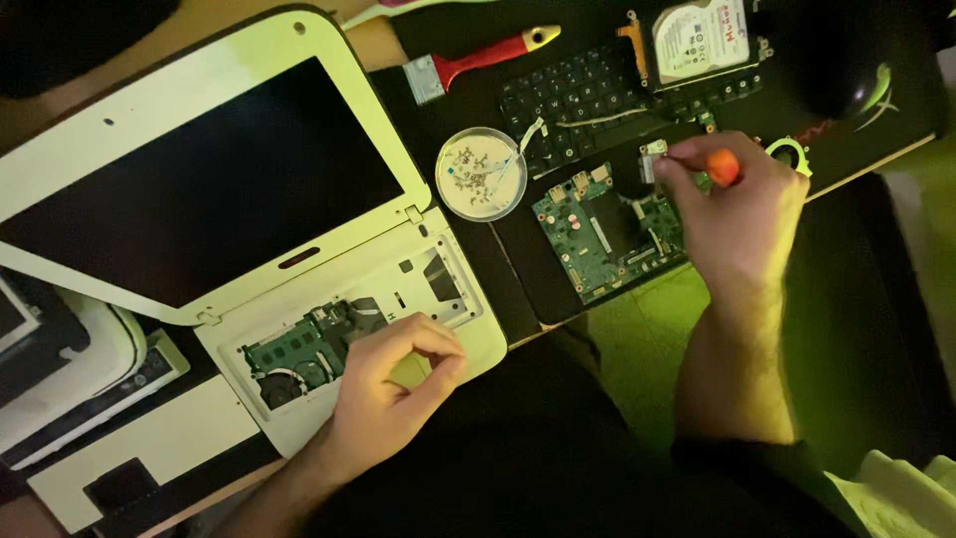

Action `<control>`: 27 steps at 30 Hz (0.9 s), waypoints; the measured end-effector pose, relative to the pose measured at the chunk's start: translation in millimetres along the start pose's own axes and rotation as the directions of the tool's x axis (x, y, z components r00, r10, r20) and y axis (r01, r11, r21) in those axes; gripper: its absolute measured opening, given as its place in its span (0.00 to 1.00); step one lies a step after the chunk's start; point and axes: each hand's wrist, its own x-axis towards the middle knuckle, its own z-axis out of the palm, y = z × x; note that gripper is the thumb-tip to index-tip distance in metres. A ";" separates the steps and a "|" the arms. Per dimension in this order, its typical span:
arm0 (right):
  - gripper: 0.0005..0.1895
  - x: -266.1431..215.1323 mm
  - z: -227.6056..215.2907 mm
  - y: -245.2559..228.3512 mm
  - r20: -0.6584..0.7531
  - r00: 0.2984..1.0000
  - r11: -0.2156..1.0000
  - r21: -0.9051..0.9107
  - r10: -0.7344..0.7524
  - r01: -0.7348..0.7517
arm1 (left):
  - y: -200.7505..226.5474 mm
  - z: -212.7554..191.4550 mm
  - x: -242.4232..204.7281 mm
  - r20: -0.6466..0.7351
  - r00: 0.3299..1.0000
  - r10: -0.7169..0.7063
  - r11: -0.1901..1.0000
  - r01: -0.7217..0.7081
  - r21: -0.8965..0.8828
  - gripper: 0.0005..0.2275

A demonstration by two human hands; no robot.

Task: The person uses a red screwdriver to remove screws from the internal components of a white laptop. They carefully detach and lift out a hard drive, placing it on the table, then proceed to unscrew and remove a small circuit board from the laptop chassis.

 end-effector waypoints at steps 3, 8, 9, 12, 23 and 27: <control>0.09 1.0 8.0 -3.8 0.060 0.995 0.997 -0.006 0.074 -0.074 | 4.2 -3.0 -1.0 -0.040 0.999 0.023 1.000 -0.022 0.015 0.06; 0.09 4.6 20.9 -7.4 0.068 0.997 1.000 -0.021 0.024 -0.023 | -1.0 -4.5 -5.5 -0.044 0.999 -0.022 1.000 0.021 -0.022 0.06; 0.08 5.8 21.9 -9.1 0.070 0.997 0.998 -0.052 0.023 -0.020 | -2.0 -4.5 -6.1 -0.034 0.999 -0.020 0.999 0.019 -0.031 0.06; 0.11 6.2 25.6 -0.3 0.071 0.997 0.978 -0.207 0.005 0.010 | 1.0 -7.2 -9.7 -0.005 1.000 -0.029 0.997 0.028 -0.071 0.06; 0.05 -47.6 18.9 -87.6 0.247 0.968 0.961 0.277 -0.045 -0.026 | -18.4 -35.9 -58.0 0.007 0.984 0.176 0.932 -0.169 0.321 0.13; 0.16 -75.6 64.4 -132.1 0.377 0.871 0.675 0.734 -0.315 -0.074 | -33.2 -54.0 -92.2 -0.131 0.939 0.317 0.844 -0.216 0.491 0.18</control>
